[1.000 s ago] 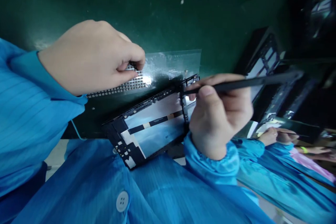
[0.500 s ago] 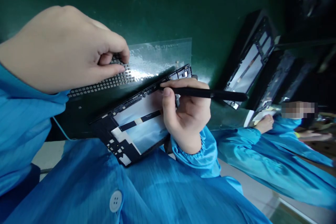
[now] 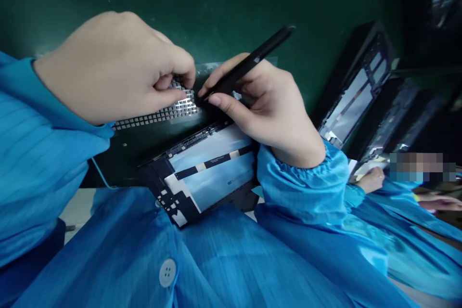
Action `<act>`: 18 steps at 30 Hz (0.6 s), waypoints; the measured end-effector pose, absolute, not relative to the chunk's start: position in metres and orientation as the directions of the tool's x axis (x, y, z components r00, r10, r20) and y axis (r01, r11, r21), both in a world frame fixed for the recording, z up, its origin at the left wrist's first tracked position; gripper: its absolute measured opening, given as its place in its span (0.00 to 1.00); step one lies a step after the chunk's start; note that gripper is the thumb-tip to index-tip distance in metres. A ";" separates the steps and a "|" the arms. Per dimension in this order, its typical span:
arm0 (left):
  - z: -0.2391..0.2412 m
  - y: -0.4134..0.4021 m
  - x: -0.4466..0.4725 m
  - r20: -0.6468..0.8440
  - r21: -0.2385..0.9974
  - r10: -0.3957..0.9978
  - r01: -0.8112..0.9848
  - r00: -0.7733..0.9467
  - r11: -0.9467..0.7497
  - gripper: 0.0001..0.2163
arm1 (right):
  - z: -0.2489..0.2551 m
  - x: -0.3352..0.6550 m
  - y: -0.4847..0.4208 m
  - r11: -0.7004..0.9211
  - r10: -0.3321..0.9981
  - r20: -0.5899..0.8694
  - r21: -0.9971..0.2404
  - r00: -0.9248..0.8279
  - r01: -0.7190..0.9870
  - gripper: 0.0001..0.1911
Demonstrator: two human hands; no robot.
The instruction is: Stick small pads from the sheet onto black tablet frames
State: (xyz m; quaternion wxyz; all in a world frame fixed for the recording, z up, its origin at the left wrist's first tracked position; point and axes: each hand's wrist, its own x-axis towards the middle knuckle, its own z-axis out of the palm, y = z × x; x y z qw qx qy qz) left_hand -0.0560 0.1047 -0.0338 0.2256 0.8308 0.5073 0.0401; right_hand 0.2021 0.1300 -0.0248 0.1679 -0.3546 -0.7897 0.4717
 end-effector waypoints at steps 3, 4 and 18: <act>-0.034 0.104 -0.056 -0.175 0.428 0.864 0.827 0.472 -0.365 0.21 | -0.022 0.202 0.127 0.245 0.733 -0.096 -0.886 -0.673 0.393 0.18; -0.034 0.104 -0.055 -0.182 0.434 0.864 0.826 0.470 -0.358 0.24 | -0.022 0.202 0.126 0.229 0.738 -0.108 -0.888 -0.666 0.398 0.18; -0.038 0.101 -0.059 -0.105 0.431 0.870 0.810 0.482 -0.397 0.36 | -0.017 0.214 0.091 0.174 0.948 0.065 -0.926 -0.311 0.336 0.05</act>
